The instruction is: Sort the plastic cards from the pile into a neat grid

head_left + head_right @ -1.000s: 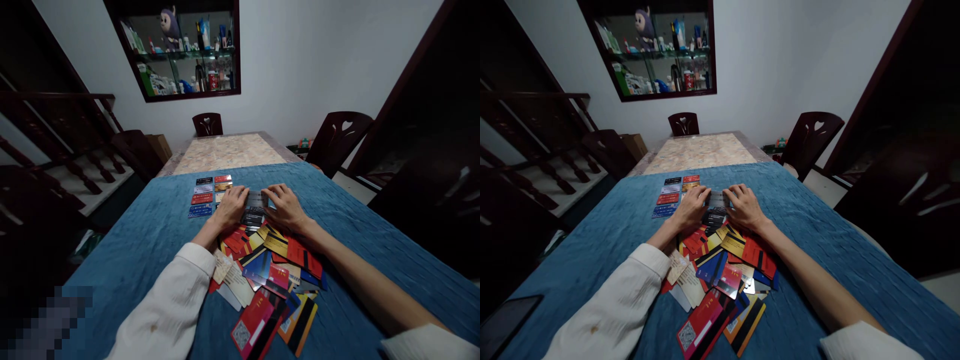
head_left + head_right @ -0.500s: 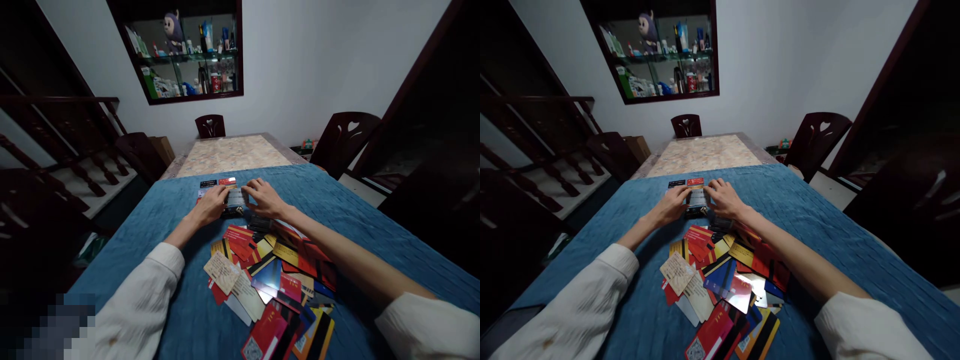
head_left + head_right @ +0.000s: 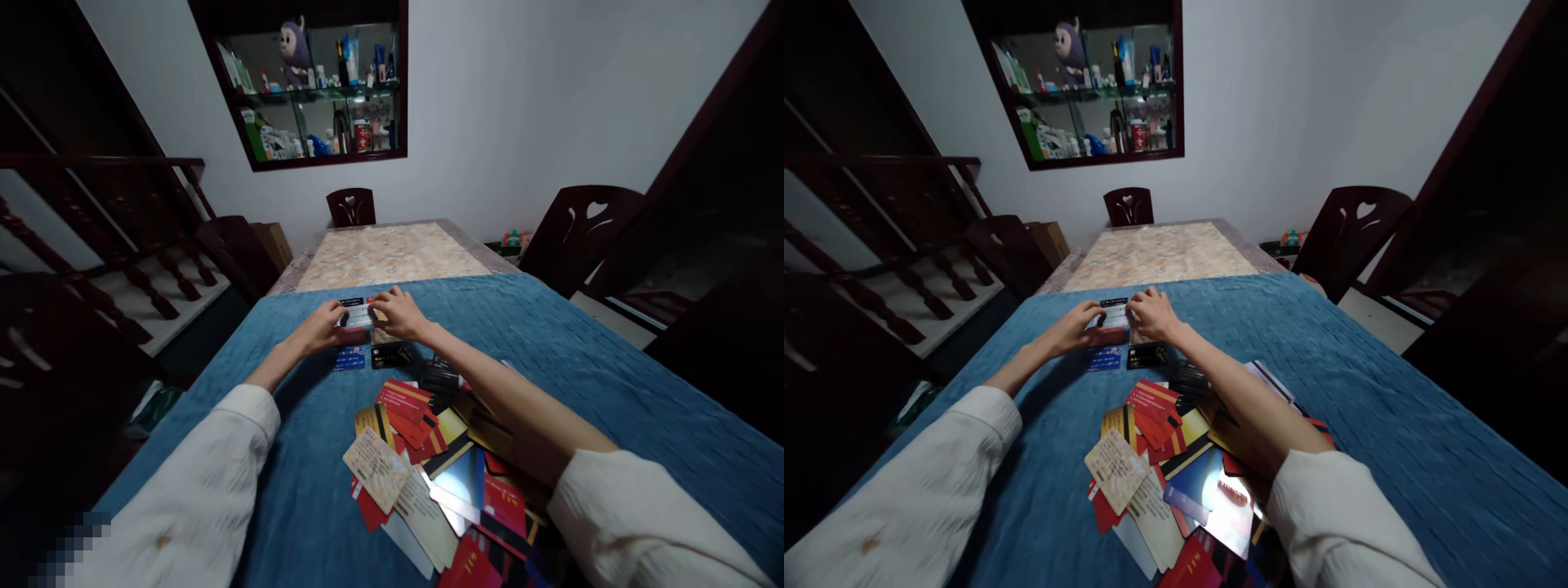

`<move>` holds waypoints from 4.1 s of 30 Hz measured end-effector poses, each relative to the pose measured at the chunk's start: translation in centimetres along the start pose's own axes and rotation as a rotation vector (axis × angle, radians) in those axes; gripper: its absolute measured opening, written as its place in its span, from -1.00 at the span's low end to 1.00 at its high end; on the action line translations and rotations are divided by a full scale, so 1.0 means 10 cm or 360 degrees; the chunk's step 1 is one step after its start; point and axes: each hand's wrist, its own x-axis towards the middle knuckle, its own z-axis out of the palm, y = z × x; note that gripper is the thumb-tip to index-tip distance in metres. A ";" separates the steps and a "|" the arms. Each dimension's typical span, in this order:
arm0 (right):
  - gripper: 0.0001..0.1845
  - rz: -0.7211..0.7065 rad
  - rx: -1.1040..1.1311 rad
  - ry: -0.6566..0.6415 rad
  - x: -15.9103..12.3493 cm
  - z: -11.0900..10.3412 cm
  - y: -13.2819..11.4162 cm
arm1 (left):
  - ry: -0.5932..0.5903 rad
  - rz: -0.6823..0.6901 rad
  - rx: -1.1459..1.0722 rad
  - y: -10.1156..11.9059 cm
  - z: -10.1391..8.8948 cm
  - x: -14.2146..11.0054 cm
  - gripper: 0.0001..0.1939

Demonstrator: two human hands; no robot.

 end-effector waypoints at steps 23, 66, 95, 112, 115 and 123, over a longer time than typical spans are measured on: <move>-0.63 0.0121 -0.0013 -0.0385 0.63 0.37 -0.06 | -0.0315 -0.0437 0.0095 -0.56 0.30 0.26 -0.61; -0.59 0.0084 -0.0138 -0.0394 0.62 0.36 -0.15 | -0.0534 -0.0385 0.0409 -0.40 0.27 0.39 -0.79; -0.57 0.0066 -0.0191 -0.0393 0.60 0.35 -0.22 | -0.0528 -0.0369 0.0436 -0.25 0.19 0.35 -0.72; -0.63 -0.0002 -0.0223 -0.0300 0.25 0.14 0.04 | -0.0364 -0.0471 0.0552 0.06 0.07 0.25 -0.79; -0.64 0.0016 -0.0244 -0.0290 0.10 0.07 0.08 | -0.0313 -0.0382 0.0556 0.22 0.05 0.24 -0.80; -0.66 0.0124 -0.0252 -0.0260 -0.37 -0.04 0.24 | -0.0278 -0.0252 0.0520 0.78 0.06 0.23 -0.78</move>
